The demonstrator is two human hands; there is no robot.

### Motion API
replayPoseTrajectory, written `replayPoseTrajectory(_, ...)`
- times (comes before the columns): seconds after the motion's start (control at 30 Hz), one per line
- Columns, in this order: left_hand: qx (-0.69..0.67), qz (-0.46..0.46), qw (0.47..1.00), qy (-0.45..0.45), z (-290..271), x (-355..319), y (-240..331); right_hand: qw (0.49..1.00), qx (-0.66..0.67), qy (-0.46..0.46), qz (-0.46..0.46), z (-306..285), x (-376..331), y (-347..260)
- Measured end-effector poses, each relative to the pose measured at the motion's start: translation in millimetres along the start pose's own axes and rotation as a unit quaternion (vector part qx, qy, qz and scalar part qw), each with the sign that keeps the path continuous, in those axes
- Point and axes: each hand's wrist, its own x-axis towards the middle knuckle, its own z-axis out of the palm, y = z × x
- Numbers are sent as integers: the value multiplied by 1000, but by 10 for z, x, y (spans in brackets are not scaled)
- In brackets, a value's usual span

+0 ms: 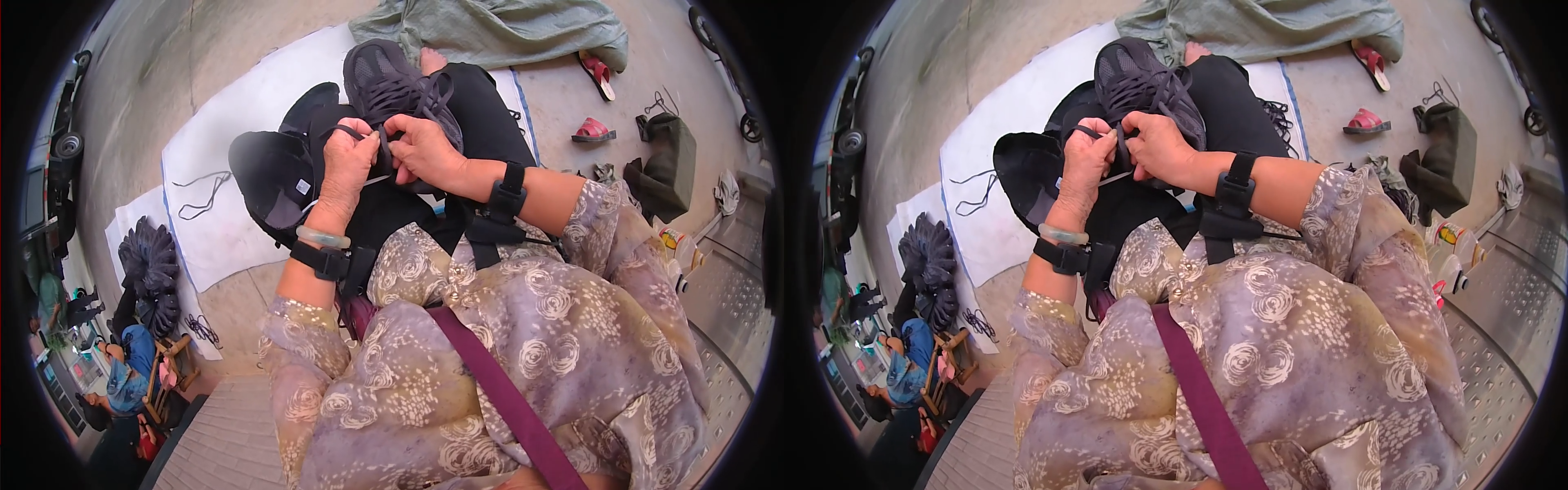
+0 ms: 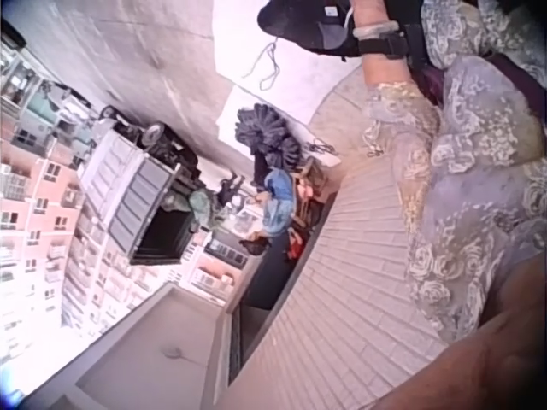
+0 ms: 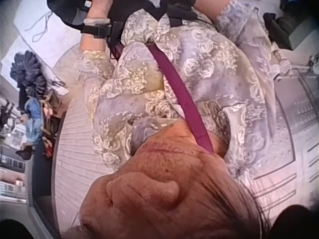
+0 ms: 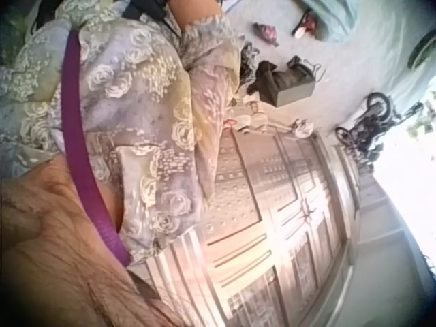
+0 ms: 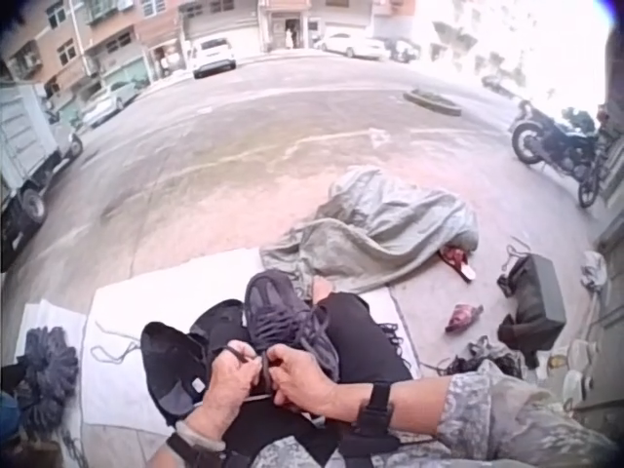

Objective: Insert and thread a shoelace through the eyelets of a black athletic shoe.

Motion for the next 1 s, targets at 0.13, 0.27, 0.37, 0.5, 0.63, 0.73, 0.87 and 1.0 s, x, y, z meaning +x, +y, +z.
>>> replayPoseTrajectory(0.13,-6,-2,1000,17,98,-6,-22,1000,-10,7,-18,-54,49,123)
replayPoseTrajectory(0.27,-126,-13,990,56,77,-17,-35,990,-118,20,-79,-99,-11,108)
replayPoseTrajectory(0.37,-174,-9,982,74,25,-15,-24,966,-234,-49,-94,-319,-142,72)
replayPoseTrajectory(0.5,-179,-13,981,71,-86,-46,-60,956,-277,-61,-75,-876,-374,-41)
replayPoseTrajectory(0.63,-187,-31,980,59,-45,-161,-10,971,-231,-58,-15,-1150,-476,-21)
replayPoseTrajectory(0.73,-70,8,993,98,-57,-271,48,935,-342,-54,-79,-1137,-367,-65)
replayPoseTrajectory(0.87,82,218,955,182,24,-367,158,902,-385,42,-189,-991,-156,-51)
replayPoseTrajectory(1.0,154,99,983,-4,337,-333,266,887,-402,59,-219,-797,-104,-98)
